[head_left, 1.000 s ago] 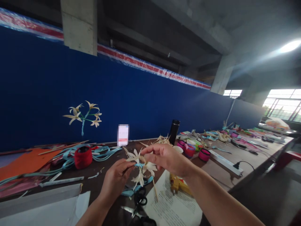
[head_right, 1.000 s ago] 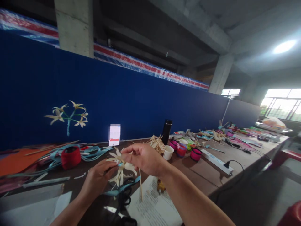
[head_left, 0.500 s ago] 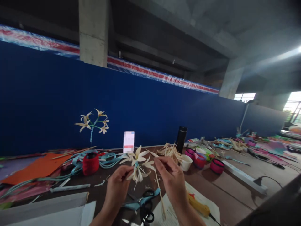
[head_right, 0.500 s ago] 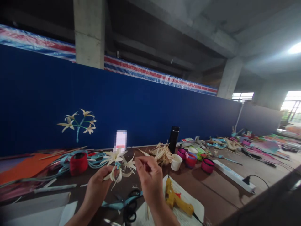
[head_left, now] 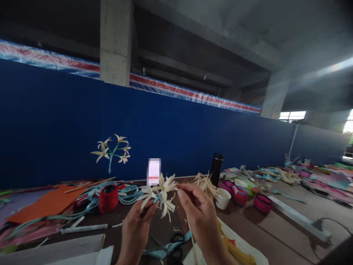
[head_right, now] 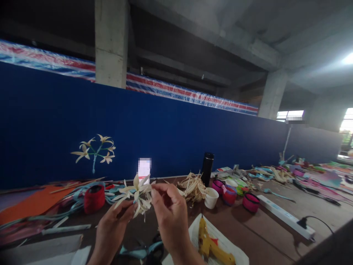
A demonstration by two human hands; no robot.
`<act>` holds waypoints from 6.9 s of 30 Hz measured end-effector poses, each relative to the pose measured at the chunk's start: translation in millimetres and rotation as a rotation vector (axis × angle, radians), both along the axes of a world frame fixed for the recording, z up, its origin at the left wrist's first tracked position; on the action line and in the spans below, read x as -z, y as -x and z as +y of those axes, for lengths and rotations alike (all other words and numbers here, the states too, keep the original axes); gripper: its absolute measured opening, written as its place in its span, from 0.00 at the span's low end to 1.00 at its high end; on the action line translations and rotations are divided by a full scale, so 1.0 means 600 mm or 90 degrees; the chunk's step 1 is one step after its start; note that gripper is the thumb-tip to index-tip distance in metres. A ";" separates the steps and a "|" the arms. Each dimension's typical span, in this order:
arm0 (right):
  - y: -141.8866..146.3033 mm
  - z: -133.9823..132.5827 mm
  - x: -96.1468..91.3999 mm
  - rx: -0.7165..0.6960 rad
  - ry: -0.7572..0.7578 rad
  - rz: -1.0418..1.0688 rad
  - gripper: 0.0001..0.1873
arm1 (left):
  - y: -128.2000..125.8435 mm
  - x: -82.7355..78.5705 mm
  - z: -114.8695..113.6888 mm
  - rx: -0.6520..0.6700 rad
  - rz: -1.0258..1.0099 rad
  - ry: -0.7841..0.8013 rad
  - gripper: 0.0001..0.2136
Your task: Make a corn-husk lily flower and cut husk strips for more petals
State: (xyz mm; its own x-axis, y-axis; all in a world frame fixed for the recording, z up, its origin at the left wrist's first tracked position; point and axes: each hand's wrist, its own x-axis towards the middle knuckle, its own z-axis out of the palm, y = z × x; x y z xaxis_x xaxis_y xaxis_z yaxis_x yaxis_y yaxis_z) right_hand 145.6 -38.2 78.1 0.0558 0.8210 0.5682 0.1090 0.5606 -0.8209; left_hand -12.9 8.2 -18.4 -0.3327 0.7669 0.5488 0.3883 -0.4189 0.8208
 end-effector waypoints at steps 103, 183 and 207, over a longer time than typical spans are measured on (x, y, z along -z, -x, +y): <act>-0.163 0.009 -0.095 -0.340 0.326 -0.270 0.24 | 0.035 0.011 0.033 0.030 0.006 -0.094 0.11; -0.189 -0.009 -0.097 -0.318 0.346 -0.384 0.17 | 0.032 0.006 0.019 0.022 0.185 -0.167 0.07; -0.193 -0.016 -0.098 -0.294 0.333 -0.459 0.18 | 0.029 0.001 0.014 0.024 0.196 -0.169 0.07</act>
State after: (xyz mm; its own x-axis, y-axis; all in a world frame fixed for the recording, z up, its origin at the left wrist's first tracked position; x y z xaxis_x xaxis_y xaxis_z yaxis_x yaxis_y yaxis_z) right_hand 261.7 -47.6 136.8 -0.5469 0.8315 -0.0977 0.5406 0.2616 -0.7995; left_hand -30.6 16.7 -18.9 -0.0954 0.5940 0.7988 0.5794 -0.6193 0.5298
